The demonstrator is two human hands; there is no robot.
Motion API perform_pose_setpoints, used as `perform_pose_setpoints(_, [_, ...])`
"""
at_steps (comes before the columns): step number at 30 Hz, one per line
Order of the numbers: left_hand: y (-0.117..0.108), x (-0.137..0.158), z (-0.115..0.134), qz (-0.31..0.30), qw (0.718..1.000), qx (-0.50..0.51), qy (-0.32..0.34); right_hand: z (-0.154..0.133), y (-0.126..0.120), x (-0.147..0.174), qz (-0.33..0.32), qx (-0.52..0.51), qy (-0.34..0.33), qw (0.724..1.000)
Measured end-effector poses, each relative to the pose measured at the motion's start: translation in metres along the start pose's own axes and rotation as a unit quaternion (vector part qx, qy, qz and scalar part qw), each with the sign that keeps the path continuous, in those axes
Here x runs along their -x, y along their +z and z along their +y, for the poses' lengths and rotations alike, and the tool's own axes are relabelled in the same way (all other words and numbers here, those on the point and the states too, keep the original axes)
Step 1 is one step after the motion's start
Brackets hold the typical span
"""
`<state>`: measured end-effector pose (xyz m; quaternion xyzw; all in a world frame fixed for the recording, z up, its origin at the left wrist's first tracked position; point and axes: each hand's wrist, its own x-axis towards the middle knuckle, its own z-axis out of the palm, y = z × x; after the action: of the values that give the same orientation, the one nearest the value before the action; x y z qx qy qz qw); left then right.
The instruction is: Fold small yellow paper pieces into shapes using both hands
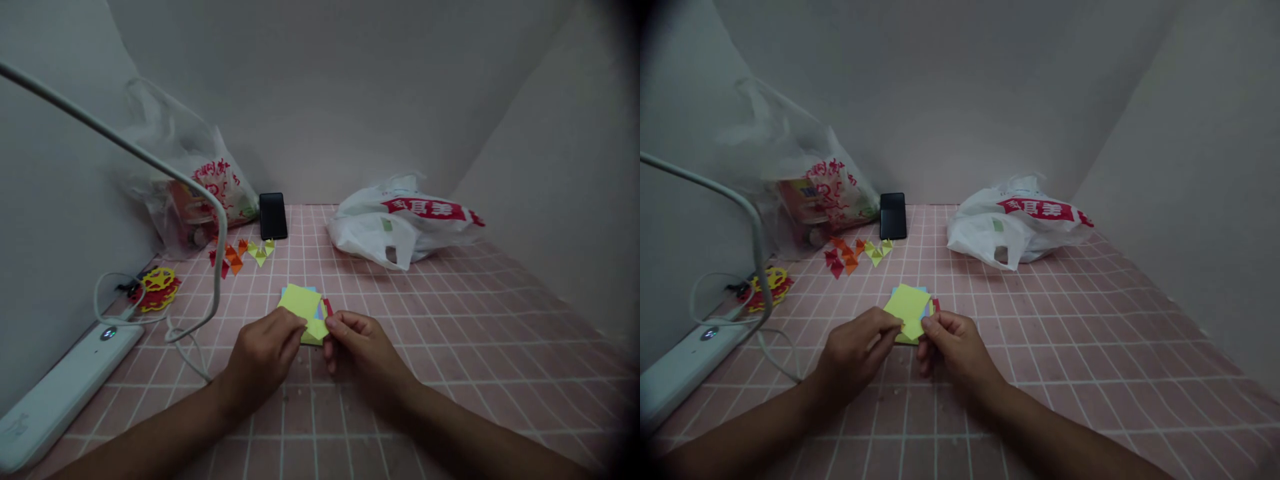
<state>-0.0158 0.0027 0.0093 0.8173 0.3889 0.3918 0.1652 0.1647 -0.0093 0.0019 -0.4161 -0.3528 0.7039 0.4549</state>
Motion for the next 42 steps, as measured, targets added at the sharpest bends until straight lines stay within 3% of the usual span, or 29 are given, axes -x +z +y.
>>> perform_pose_setpoints(2, [-0.001, -0.004, 0.002, -0.02, 0.984, 0.107, -0.142, -0.001, -0.001, 0.0, -0.002, 0.041, -0.015, 0.999])
perform_pose_setpoints(5, [0.0, -0.008, 0.006, -0.102, 0.911, 0.287, -0.279, 0.0, -0.002, 0.001, -0.02, 0.131, -0.044, 0.99])
perform_pose_setpoints(8, [0.003, -0.008, 0.009, -0.135, 0.856, 0.375, -0.33, 0.002, -0.004, 0.004, -0.034, 0.204, -0.084, 0.975])
perform_pose_setpoints(13, [0.007, -0.008, 0.011, -0.125, 0.822, 0.423, -0.36, 0.002, -0.005, 0.006, -0.048, 0.233, -0.116, 0.964])
perform_pose_setpoints(20, [0.01, -0.006, 0.007, -0.089, 0.824, 0.436, -0.351, -0.002, -0.002, 0.0, -0.062, 0.119, -0.074, 0.988])
perform_pose_setpoints(26, [0.008, -0.005, 0.003, -0.116, 0.843, 0.414, -0.324, -0.002, -0.002, 0.0, -0.045, 0.166, -0.063, 0.983])
perform_pose_setpoints(33, [0.009, -0.002, -0.001, -0.097, 0.853, 0.392, -0.331, 0.001, -0.003, -0.002, -0.057, 0.121, -0.047, 0.99])
perform_pose_setpoints(37, [0.009, -0.004, 0.002, -0.093, 0.841, 0.41, -0.34, 0.0, -0.001, -0.001, -0.062, 0.115, -0.036, 0.991])
perform_pose_setpoints(42, [0.007, -0.007, 0.005, -0.101, 0.832, 0.41, -0.359, -0.004, 0.002, 0.002, -0.052, 0.191, -0.038, 0.98])
